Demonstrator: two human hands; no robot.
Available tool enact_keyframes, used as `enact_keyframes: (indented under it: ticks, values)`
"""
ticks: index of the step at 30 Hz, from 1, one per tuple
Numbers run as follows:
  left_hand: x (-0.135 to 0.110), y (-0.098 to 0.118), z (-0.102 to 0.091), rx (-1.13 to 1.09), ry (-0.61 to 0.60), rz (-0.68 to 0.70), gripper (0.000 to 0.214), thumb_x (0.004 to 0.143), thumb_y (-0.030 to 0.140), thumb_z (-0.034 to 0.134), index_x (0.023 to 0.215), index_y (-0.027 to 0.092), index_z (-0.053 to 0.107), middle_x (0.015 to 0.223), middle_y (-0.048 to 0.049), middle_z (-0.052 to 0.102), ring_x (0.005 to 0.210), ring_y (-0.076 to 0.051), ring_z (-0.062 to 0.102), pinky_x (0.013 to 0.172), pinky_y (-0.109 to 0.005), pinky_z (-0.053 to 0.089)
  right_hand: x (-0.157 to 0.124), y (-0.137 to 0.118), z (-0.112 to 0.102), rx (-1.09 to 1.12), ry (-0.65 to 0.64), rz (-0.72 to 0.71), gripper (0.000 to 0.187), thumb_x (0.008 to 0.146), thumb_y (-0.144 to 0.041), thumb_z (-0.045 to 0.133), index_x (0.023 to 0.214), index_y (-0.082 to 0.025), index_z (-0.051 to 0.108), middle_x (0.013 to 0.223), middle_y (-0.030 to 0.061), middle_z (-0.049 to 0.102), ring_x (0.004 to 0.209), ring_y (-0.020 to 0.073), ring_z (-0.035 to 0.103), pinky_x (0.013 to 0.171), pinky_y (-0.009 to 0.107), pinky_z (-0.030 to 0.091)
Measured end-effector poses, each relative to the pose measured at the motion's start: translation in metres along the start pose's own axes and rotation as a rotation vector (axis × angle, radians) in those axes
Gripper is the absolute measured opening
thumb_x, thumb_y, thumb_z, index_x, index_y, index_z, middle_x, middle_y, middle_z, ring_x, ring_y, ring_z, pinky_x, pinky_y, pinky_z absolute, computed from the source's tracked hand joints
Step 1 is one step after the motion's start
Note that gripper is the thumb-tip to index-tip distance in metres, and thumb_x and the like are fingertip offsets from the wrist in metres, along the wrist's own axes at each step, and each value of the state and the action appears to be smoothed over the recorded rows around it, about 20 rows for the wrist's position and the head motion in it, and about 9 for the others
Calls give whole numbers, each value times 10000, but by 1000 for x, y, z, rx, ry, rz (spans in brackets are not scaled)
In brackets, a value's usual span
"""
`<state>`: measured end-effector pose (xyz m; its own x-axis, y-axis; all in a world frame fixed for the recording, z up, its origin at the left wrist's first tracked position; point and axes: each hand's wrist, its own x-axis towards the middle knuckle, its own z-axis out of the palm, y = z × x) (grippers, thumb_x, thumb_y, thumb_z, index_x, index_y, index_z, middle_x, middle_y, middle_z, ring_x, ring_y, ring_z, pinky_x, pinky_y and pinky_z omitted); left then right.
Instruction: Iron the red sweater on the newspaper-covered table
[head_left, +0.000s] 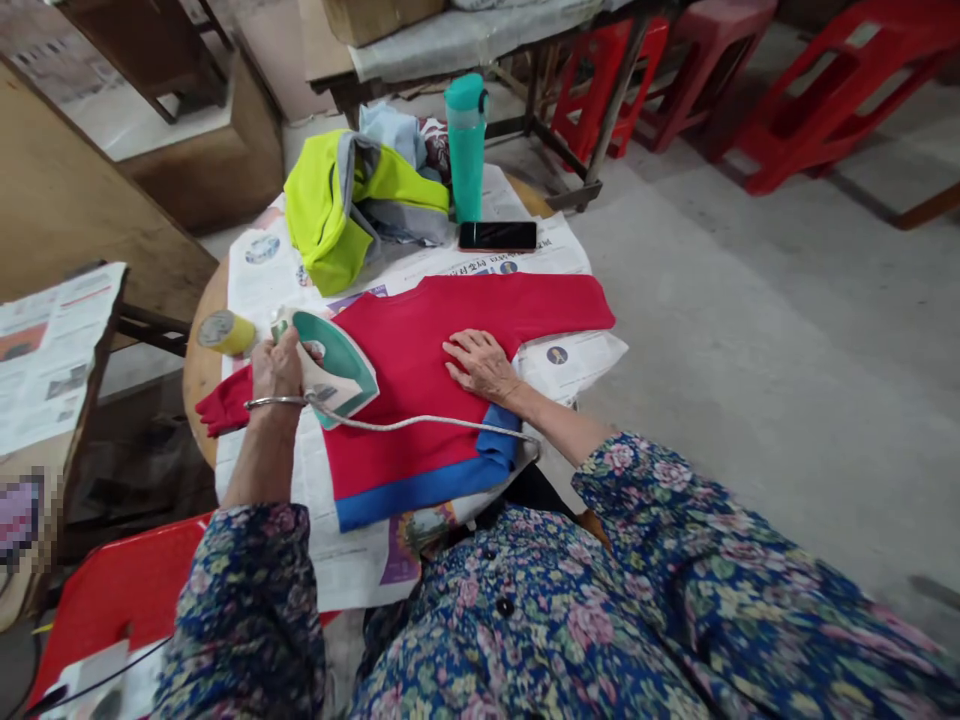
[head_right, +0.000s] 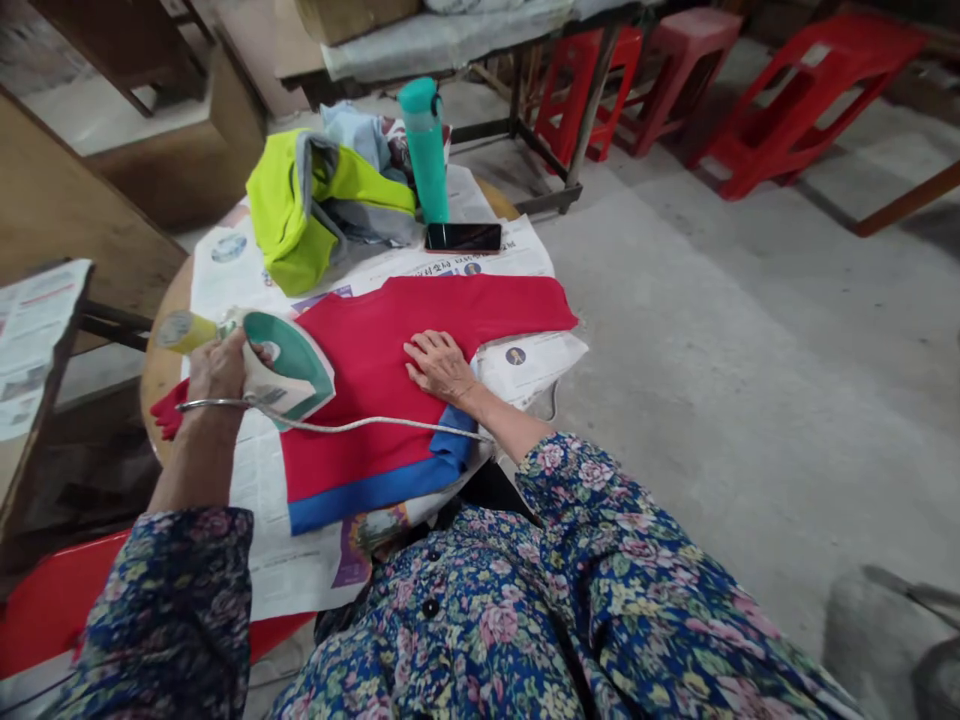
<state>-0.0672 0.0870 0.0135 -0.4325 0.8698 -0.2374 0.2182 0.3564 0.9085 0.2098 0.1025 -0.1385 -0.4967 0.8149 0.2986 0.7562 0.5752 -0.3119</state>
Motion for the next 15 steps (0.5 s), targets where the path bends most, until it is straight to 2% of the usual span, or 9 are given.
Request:
enact_keyframes:
  ticks: [2,3,8,11,13,15]
  values:
    - [-15,3,4,-17,108,10,268,898,385,671,761,268,474,499,69,523,480,-141,552,487,-264,471,1,-1,-1,2,-5,2,414,1091,-281,547,1437,-159,738,1454,191,719,1359,340,591,1150,506,442]
    - [-25,3,5,-21,115,16,259,888,383,686,763,260,495,516,68,545,479,-132,551,482,-259,472,2,-2,-2,3,-9,3,416,1094,-286,544,1440,-156,736,1456,191,717,1360,339,588,1153,505,438]
    - [-84,-9,11,-33,-145,30,390,786,522,827,813,226,575,582,56,619,453,-113,539,424,-233,434,2,-4,-8,-5,-54,15,455,1107,-285,516,1480,-104,705,1499,217,688,1398,348,562,1180,501,405]
    - [-106,-18,24,-82,-291,20,430,757,562,849,819,227,587,597,38,627,460,-123,560,424,-235,442,2,-5,-12,-11,-71,23,470,1104,-264,499,1501,-96,688,1519,224,674,1405,352,555,1185,502,394]
    - [-113,-23,39,-92,-322,33,403,779,542,832,837,227,588,616,37,634,476,-126,576,444,-234,461,2,-4,-12,-13,-75,28,472,1097,-249,498,1507,-106,685,1523,223,671,1400,353,557,1184,505,392]
    - [-116,-26,52,-58,-304,76,367,813,515,804,839,229,576,612,40,630,485,-128,584,460,-228,461,2,-4,-11,-14,-71,36,468,1090,-238,499,1500,-119,692,1523,221,672,1399,356,556,1185,512,392]
